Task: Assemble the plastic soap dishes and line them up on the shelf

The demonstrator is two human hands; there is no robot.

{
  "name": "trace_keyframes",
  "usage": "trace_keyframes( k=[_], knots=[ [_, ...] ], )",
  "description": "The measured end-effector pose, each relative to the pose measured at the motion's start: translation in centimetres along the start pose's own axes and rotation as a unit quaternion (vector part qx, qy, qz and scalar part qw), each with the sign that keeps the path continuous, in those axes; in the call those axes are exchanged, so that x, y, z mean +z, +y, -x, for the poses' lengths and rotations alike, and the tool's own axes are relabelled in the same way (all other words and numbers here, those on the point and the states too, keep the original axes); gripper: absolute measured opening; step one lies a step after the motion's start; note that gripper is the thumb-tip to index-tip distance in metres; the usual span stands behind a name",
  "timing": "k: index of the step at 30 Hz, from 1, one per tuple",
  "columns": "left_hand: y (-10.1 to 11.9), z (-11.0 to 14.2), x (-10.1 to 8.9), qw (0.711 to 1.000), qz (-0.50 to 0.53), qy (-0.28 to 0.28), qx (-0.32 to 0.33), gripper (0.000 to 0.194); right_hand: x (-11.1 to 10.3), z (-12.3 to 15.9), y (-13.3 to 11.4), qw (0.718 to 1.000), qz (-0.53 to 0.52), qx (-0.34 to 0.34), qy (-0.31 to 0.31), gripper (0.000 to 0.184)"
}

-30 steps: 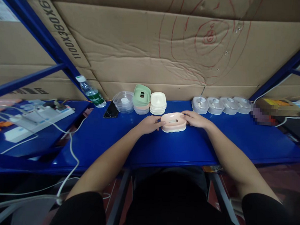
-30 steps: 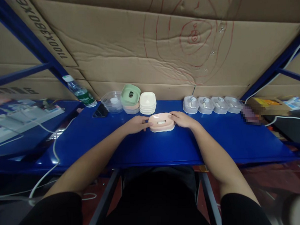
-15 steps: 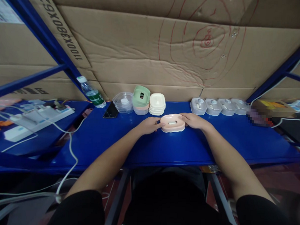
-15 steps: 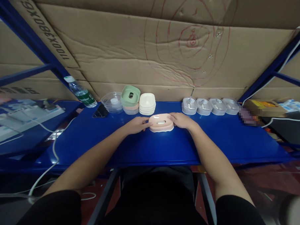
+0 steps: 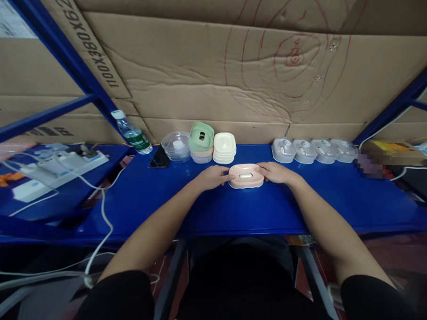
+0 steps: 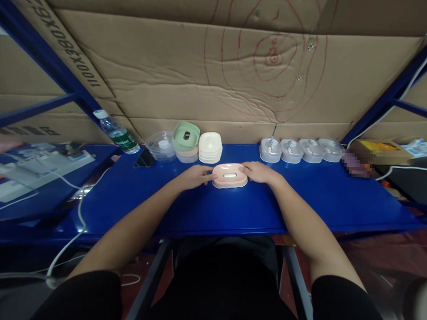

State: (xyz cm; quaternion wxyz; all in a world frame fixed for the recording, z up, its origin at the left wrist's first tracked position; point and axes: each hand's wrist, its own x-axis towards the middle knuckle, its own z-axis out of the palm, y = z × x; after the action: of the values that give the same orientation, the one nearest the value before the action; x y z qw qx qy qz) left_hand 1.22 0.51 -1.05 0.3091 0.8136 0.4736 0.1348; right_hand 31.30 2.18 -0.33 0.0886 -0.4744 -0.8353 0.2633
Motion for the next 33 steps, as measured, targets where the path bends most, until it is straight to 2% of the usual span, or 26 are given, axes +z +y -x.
trace_keyframes(
  k=[3,4,6,8,10,12,14,18,20,24,30,33],
  knots=[
    [-0.4,0.2,-0.7,0.997,-0.05,0.052,-0.001,0.049,-0.2,0.2,-0.6,1.0,0.0,0.002,-0.01,0.061],
    [-0.6,0.4,-1.1,0.994,-0.06,0.087,0.004,0.049,-0.2,0.3,-0.8,1.0,0.002,0.007,-0.011,0.064],
    [-1.0,0.8,-2.4,0.978,-0.065,0.195,0.012,0.047,-0.3,0.4,-1.2,1.0,0.006,0.017,-0.012,0.068],
    [-1.9,1.4,-4.2,0.937,-0.079,0.341,-0.004,0.041,-0.4,0.5,-1.3,1.0,0.006,0.018,-0.011,0.071],
    [-3.1,2.1,-6.0,0.873,-0.127,0.469,-0.047,0.036,-0.3,0.5,-1.3,1.0,0.009,0.011,-0.008,0.073],
    [-4.6,2.8,-7.6,0.826,-0.177,0.525,-0.104,0.033,-0.2,0.4,-1.1,1.0,0.016,0.005,-0.003,0.072],
    [-6.2,3.1,-8.5,0.809,-0.189,0.533,-0.159,0.031,-0.2,0.4,-1.0,1.0,0.022,0.006,0.001,0.072],
    [-8.1,3.1,-8.9,0.836,-0.168,0.468,-0.231,0.033,-0.1,0.3,-0.9,1.0,0.025,0.008,0.001,0.071],
    [-8.1,2.9,-8.8,0.846,-0.159,0.452,-0.235,0.029,-0.1,0.3,-0.7,1.0,0.026,0.006,0.003,0.07],
    [-7.4,2.9,-8.9,0.844,-0.132,0.468,-0.226,0.015,0.0,0.2,-0.4,1.0,0.025,0.0,0.008,0.068],
    [-7.4,3.1,-9.4,0.82,-0.082,0.521,-0.222,0.017,0.1,0.1,-0.1,1.0,0.025,-0.002,0.007,0.067],
    [-7.5,3.1,-9.4,0.823,-0.083,0.521,-0.212,0.017,0.2,0.0,0.0,1.0,0.028,-0.005,0.011,0.068]
  ],
)
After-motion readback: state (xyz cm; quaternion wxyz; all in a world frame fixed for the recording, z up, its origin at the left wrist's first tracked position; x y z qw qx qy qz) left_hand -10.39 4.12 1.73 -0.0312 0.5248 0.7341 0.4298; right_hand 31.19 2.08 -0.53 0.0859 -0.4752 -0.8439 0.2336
